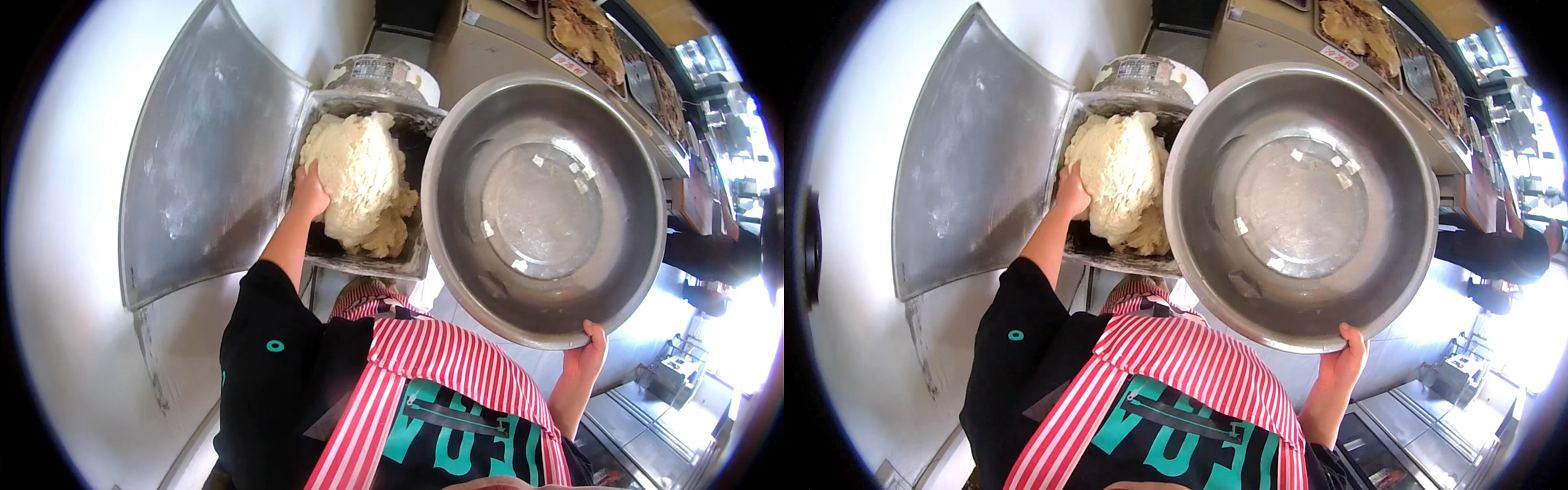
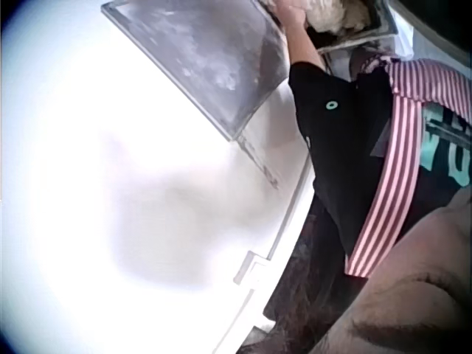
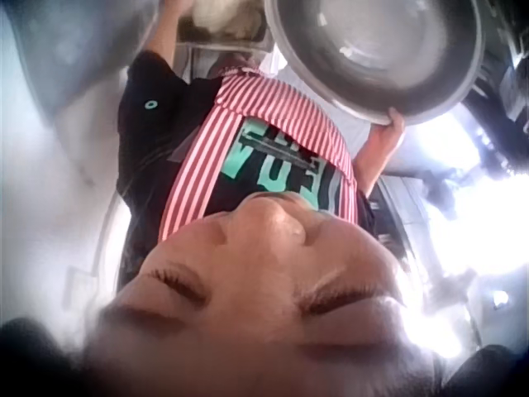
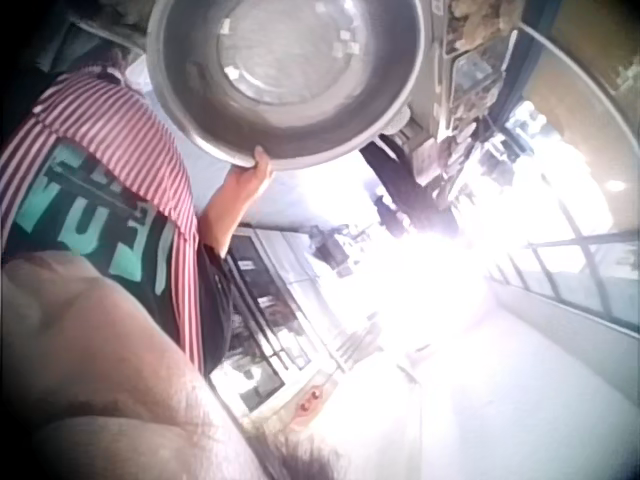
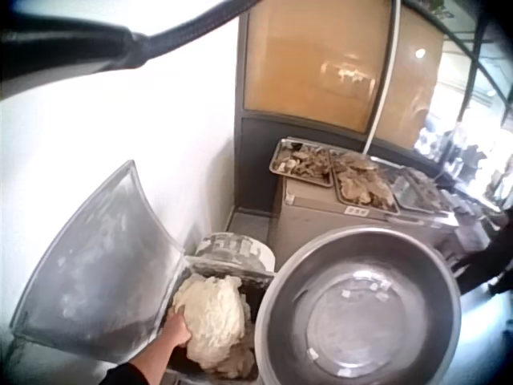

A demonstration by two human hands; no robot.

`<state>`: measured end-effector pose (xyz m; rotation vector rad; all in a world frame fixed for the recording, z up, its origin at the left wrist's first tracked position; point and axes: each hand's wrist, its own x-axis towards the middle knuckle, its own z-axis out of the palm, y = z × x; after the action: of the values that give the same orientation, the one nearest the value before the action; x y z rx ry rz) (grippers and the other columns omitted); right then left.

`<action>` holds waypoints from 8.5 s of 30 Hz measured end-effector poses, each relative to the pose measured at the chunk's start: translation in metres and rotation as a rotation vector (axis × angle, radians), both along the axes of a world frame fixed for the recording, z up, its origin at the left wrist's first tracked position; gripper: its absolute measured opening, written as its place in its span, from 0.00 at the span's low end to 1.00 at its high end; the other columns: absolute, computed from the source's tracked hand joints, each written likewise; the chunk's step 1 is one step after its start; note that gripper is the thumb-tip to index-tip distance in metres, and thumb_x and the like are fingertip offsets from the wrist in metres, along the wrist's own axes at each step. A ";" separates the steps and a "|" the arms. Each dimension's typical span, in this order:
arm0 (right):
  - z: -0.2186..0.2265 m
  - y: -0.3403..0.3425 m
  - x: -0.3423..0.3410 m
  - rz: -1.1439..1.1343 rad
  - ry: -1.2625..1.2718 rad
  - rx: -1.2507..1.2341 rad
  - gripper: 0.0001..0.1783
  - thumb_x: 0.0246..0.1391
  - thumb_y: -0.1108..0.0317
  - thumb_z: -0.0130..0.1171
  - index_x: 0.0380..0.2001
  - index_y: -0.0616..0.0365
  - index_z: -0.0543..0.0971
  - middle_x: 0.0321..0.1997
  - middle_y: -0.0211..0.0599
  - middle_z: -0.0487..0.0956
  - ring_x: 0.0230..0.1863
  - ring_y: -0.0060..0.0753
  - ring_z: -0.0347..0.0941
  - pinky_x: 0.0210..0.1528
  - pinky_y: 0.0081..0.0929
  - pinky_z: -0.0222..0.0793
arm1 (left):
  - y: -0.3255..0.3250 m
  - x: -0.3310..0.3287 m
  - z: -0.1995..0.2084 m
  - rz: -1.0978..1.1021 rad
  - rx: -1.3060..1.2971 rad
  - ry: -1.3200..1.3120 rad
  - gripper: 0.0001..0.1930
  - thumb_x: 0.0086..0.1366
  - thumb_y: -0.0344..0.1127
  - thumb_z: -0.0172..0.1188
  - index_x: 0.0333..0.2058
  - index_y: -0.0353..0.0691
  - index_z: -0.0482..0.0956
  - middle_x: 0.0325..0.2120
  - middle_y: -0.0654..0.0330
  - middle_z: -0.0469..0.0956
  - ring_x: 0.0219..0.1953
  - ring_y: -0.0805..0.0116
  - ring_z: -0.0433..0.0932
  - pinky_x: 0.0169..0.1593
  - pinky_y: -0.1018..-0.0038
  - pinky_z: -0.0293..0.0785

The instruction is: The person carries a metal basin across a kitchen to a large mixer, then reaches inside the container to push and turn a large mass of dough by hand.

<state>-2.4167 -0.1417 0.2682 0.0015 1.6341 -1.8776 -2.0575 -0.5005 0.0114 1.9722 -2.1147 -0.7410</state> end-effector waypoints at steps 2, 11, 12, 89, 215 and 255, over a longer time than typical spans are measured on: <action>-0.001 0.000 -0.007 0.023 0.033 0.003 0.20 0.41 0.78 0.50 0.43 0.69 0.71 0.42 0.43 0.75 0.44 0.40 0.72 0.47 0.35 0.68 | 0.008 -0.003 0.000 0.046 -0.045 0.046 0.42 0.46 0.37 0.63 0.60 0.50 0.53 0.58 0.45 0.51 0.59 0.40 0.51 0.59 0.53 0.55; -0.003 -0.015 -0.009 0.020 0.025 0.041 0.20 0.41 0.77 0.51 0.42 0.69 0.71 0.43 0.44 0.75 0.45 0.41 0.72 0.50 0.36 0.67 | 0.030 -0.054 0.033 0.068 -0.135 -0.271 0.42 0.39 0.48 0.69 0.55 0.54 0.61 0.57 0.54 0.55 0.62 0.49 0.47 0.57 0.44 0.46; -0.003 -0.017 -0.009 0.015 0.026 0.041 0.20 0.41 0.77 0.51 0.42 0.69 0.71 0.42 0.44 0.75 0.45 0.41 0.72 0.50 0.36 0.67 | 0.028 -0.053 0.030 0.062 -0.147 -0.277 0.40 0.38 0.47 0.69 0.54 0.55 0.62 0.56 0.55 0.57 0.61 0.51 0.49 0.56 0.46 0.47; 0.014 -0.014 0.025 0.026 0.333 0.068 0.25 0.40 0.80 0.51 0.47 0.68 0.66 0.43 0.43 0.71 0.44 0.39 0.68 0.49 0.36 0.66 | 0.045 -0.049 -0.020 -0.253 -0.087 -0.191 0.28 0.50 0.33 0.61 0.50 0.56 0.62 0.46 0.52 0.67 0.49 0.55 0.68 0.44 0.60 0.67; 0.042 -0.027 0.057 0.150 0.953 -0.211 0.23 0.42 0.81 0.51 0.47 0.66 0.70 0.42 0.37 0.73 0.42 0.29 0.68 0.50 0.23 0.60 | 0.110 0.001 -0.052 0.348 0.154 0.389 0.31 0.47 0.39 0.57 0.50 0.38 0.57 0.40 0.37 0.71 0.44 0.43 0.71 0.49 0.61 0.67; 0.085 -0.042 0.055 -0.033 1.100 -0.290 0.26 0.41 0.80 0.54 0.49 0.67 0.68 0.46 0.42 0.72 0.46 0.36 0.69 0.52 0.27 0.62 | 0.128 -0.011 -0.018 -0.126 0.058 0.080 0.37 0.59 0.43 0.52 0.63 0.45 0.45 0.62 0.53 0.51 0.61 0.58 0.55 0.61 0.57 0.50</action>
<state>-2.3615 -0.1834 0.3528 -1.3315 1.9435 -2.2703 -2.0681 -0.3721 -0.0066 1.8175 -2.2102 -0.8971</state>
